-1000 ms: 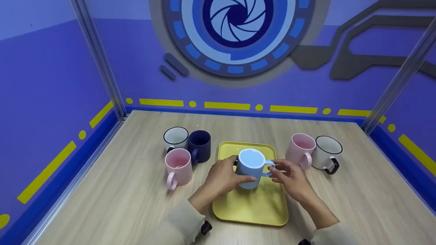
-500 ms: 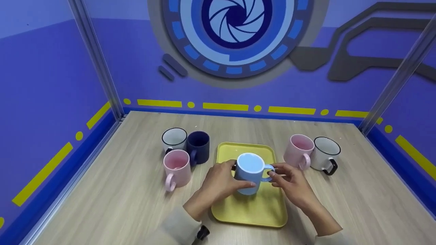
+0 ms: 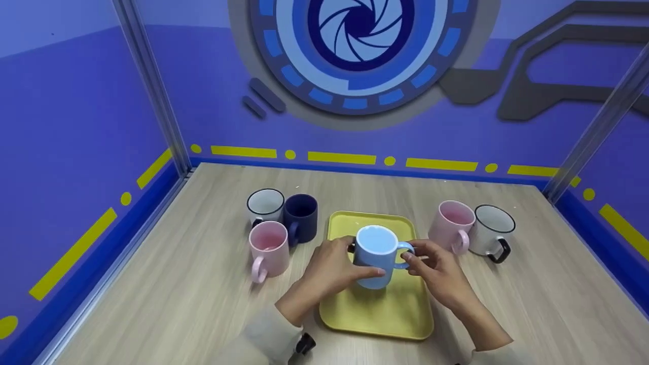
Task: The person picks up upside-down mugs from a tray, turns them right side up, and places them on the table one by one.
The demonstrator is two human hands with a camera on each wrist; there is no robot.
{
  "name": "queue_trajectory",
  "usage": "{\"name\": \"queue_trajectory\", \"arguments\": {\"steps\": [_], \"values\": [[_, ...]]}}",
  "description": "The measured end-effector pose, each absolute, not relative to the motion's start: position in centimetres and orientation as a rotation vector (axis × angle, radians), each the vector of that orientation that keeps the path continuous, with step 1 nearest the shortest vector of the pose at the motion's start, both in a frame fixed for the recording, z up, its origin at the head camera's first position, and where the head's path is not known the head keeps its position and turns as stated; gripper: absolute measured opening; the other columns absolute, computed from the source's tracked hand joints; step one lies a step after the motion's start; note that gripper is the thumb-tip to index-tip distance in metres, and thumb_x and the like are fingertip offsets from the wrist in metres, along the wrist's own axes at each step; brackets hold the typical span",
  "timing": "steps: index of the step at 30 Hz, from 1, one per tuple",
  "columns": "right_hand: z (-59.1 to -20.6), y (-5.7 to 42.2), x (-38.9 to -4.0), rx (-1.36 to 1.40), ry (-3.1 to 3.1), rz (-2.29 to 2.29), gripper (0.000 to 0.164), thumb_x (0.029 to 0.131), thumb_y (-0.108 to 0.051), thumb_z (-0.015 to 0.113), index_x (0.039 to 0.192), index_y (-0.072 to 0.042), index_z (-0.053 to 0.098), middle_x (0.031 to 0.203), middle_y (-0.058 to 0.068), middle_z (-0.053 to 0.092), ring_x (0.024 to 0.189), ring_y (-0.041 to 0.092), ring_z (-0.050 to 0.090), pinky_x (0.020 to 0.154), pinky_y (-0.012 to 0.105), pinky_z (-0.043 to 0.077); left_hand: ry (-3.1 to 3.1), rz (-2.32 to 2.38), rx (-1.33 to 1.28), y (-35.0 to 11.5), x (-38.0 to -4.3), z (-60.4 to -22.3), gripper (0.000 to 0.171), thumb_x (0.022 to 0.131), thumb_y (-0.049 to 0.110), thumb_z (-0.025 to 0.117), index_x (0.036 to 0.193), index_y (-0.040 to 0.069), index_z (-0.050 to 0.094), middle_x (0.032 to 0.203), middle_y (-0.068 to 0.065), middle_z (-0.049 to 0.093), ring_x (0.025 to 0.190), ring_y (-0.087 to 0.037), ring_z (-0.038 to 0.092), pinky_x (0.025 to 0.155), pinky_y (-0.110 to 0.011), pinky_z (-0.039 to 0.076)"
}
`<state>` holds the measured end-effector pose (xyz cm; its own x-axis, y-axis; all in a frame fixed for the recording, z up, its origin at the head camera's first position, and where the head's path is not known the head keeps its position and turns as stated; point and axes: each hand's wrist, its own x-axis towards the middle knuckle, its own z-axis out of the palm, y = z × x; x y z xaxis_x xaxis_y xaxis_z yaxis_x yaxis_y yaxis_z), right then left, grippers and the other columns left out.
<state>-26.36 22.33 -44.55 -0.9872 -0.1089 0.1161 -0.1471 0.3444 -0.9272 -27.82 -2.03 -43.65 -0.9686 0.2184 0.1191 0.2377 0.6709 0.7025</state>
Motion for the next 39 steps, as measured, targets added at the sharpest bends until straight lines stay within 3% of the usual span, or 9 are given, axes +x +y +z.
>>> {"name": "queue_trajectory", "arguments": {"steps": [7, 21, 25, 29, 33, 36, 39], "values": [[-44.6, 22.4, -26.6, 0.264, -2.585, 1.721, 0.027, 0.103, -0.016, 0.065, 0.124, 0.0, 0.065, 0.112, 0.018, 0.07, 0.096, 0.025, 0.072, 0.081, 0.028, 0.063, -2.868, -1.225, -0.392, -2.0, -27.8, -43.7, 0.087, 0.066, 0.073, 0.085, 0.127, 0.013, 0.07, 0.113, -0.001, 0.076, 0.099, -0.015, 0.068, 0.087, -0.038, 0.057], [-44.7, 22.8, -26.8, 0.328, -2.621, 1.608, 0.018, 0.106, -0.022, 0.06, 0.116, -0.009, 0.068, 0.086, 0.013, 0.068, 0.074, 0.018, 0.068, 0.069, 0.027, 0.061, -2.915, -1.248, -0.512, -2.3, -27.9, -43.9, 0.083, 0.073, 0.075, 0.079, 0.127, 0.013, 0.067, 0.11, 0.002, 0.074, 0.099, -0.014, 0.068, 0.086, -0.036, 0.055], [-44.4, 22.7, -26.7, 0.291, -2.594, 1.6, 0.017, 0.106, -0.02, 0.059, 0.116, -0.01, 0.068, 0.083, 0.012, 0.068, 0.071, 0.017, 0.067, 0.067, 0.026, 0.06, -2.913, -1.305, -0.603, -2.5, -28.0, -43.8, 0.094, 0.074, 0.073, 0.079, 0.142, 0.013, 0.054, 0.124, -0.001, 0.07, 0.109, -0.019, 0.068, 0.092, -0.038, 0.056], [-44.1, 22.6, -26.7, 0.265, -2.547, 1.641, 0.017, 0.106, -0.018, 0.059, 0.116, -0.008, 0.068, 0.08, 0.013, 0.066, 0.067, 0.016, 0.065, 0.064, 0.026, 0.058, -2.88, -1.302, -0.771, -2.8, -28.0, -44.0, 0.127, 0.068, 0.066, 0.089, 0.164, 0.02, 0.02, 0.153, -0.005, 0.052, 0.128, -0.024, 0.061, 0.108, -0.043, 0.051], [-43.9, 22.6, -26.5, 0.247, -2.52, 1.709, 0.018, 0.107, -0.017, 0.058, 0.117, -0.005, 0.067, 0.078, 0.014, 0.065, 0.065, 0.016, 0.063, 0.062, 0.026, 0.057, -2.82, -1.201, -0.92, -3.0, -28.0, -44.2, 0.151, 0.059, 0.058, 0.097, 0.166, 0.033, -0.007, 0.166, -0.007, 0.033, 0.136, -0.027, 0.056, 0.115, -0.045, 0.047], [-43.7, 22.5, -26.4, 0.232, -2.514, 1.741, 0.019, 0.107, -0.017, 0.057, 0.117, -0.005, 0.066, 0.077, 0.014, 0.063, 0.064, 0.016, 0.062, 0.06, 0.027, 0.057, -2.731, -1.097, -1.021, -3.0, -28.2, -44.3, 0.155, 0.056, 0.051, 0.101, 0.165, 0.036, -0.009, 0.165, -0.005, 0.029, 0.14, -0.025, 0.052, 0.115, -0.044, 0.047], [-43.5, 22.5, -26.4, 0.218, -2.51, 1.763, 0.019, 0.108, -0.018, 0.056, 0.116, -0.004, 0.066, 0.076, 0.014, 0.062, 0.063, 0.017, 0.061, 0.059, 0.027, 0.056, -2.614, -0.995, -1.119, -2.9, -28.3, -44.3, 0.15, 0.056, 0.044, 0.103, 0.165, 0.033, -0.001, 0.164, -0.003, 0.028, 0.143, -0.023, 0.047, 0.117, -0.043, 0.045]]}}
